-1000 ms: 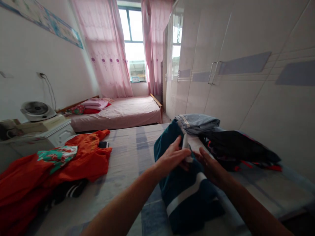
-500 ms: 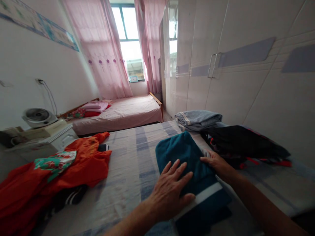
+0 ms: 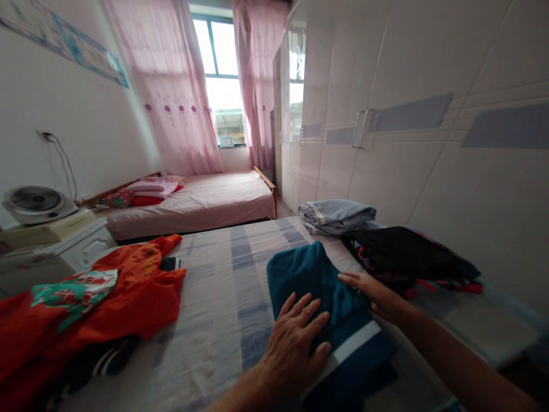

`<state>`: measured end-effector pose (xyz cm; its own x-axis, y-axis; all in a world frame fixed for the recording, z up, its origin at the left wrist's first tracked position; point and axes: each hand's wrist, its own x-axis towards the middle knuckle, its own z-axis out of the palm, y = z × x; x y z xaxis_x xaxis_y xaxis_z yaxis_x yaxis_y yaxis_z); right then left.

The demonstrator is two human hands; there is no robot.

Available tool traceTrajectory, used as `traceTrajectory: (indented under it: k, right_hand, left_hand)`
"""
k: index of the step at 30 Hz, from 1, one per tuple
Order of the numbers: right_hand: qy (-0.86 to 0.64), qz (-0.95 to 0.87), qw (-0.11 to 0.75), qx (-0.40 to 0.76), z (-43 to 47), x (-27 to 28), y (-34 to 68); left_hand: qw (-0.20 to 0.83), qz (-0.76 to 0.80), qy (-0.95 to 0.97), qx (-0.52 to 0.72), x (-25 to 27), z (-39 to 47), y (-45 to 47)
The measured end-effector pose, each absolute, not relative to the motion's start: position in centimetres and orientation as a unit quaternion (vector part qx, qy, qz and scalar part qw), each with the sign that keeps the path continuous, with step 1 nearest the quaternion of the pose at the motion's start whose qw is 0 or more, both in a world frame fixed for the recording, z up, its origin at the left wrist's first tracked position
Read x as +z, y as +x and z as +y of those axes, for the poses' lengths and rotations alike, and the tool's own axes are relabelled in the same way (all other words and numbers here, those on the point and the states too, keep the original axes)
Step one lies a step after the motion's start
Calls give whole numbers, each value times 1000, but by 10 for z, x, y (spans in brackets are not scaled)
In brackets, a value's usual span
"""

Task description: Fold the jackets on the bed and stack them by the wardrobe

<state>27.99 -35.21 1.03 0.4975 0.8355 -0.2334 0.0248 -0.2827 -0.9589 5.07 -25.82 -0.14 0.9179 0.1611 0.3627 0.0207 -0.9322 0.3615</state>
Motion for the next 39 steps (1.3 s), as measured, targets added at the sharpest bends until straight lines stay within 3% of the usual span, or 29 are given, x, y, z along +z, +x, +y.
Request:
traceTrajectory:
  k: [4, 7, 24, 32, 39]
  right_hand:
    - [-553, -297, 526, 575, -349, 20, 271]
    - [-532, -280, 516, 611, -346, 18, 271]
    - [-519, -307, 554, 574, -346, 27, 254]
    - [-504, -248, 629, 537, -341, 35, 248]
    - [-562, -176, 726, 355, -348, 84, 271]
  left_hand:
    - [175, 42, 957, 226, -6, -257, 48]
    - [172, 36, 956, 234, -7, -256, 48]
    - [117, -14, 952, 284, -5, -249, 47]
    - [56, -53, 945, 317, -25, -233, 47]
    - [73, 15, 920, 384, -29, -232, 46]
